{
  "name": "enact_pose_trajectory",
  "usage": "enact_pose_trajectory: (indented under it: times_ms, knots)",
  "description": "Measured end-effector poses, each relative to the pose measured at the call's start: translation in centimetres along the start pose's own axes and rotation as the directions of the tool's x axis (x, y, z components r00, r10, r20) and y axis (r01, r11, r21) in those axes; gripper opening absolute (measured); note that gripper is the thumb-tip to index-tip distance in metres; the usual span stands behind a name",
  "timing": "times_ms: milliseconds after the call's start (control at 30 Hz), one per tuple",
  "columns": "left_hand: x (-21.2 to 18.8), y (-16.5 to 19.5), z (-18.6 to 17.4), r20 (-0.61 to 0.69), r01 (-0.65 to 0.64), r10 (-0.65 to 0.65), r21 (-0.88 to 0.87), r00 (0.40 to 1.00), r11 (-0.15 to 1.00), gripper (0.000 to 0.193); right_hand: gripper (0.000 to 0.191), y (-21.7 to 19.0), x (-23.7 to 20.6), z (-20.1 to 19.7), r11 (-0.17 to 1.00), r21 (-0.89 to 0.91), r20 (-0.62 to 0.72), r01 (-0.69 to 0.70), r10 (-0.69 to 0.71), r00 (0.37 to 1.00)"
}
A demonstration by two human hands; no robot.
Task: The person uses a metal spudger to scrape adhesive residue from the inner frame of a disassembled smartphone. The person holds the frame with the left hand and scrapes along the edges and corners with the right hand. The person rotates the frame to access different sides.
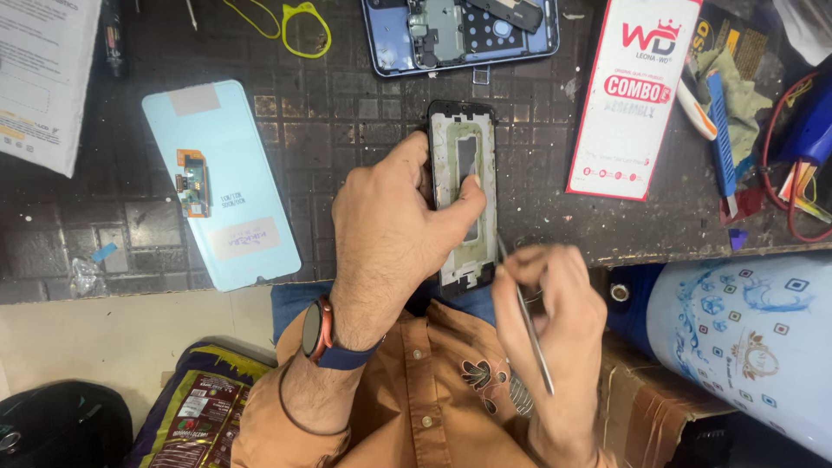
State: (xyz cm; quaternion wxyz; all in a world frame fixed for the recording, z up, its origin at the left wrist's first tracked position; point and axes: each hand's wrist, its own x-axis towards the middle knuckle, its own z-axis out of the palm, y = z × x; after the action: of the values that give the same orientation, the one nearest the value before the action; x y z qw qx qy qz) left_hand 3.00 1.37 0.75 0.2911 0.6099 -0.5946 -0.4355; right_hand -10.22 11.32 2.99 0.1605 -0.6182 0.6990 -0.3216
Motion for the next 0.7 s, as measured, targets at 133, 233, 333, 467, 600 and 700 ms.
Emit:
enact_pose_trajectory:
  times_ms: [133, 233, 333, 467, 600, 700]
  knots:
    - [-0.3, 0.0, 0.0, -0.031, 0.002, -0.002, 0.000, 1.000, 1.000, 0.026, 0.016, 0.6, 0.4, 0.3, 0.996, -0.023, 0.032, -0.086, 0.087, 0.996]
    - [-0.2, 0.1, -0.1, -0.042, -0.014, 0.013, -0.024, 0.999, 1.000, 0.027, 0.016, 0.8, 0.2, 0.5, 0.997, -0.011, 0.017, -0.073, 0.073, 0.997]
    - [-0.2, 0.2, -0.2, -0.026, 0.001, -0.002, -0.020, 1.000, 1.000, 0.027, 0.017, 0.9, 0.6, 0.7, 1.000, 0.019, -0.011, 0.022, -0.022, 1.000]
    - [-0.3, 0.2, -0.3, -0.021, 0.022, -0.022, -0.003, 1.000, 1.000, 0.027, 0.016, 0.8, 1.3, 0.9, 1.000, 0.007, 0.008, -0.027, 0.027, 1.000]
    - [-0.1, 0.3, -0.3, -0.011, 0.015, -0.015, -0.026, 1.000, 1.000, 0.026, 0.016, 0.6, 1.7, 1.0, 0.999, 0.014, -0.017, 0.034, -0.034, 0.999]
    - [-0.1, 0.3, -0.5, -0.041, -0.021, 0.021, 0.000, 0.999, 1.000, 0.028, 0.017, 1.2, 2.6, 1.5, 1.000, 0.019, -0.014, -0.019, 0.019, 1.000]
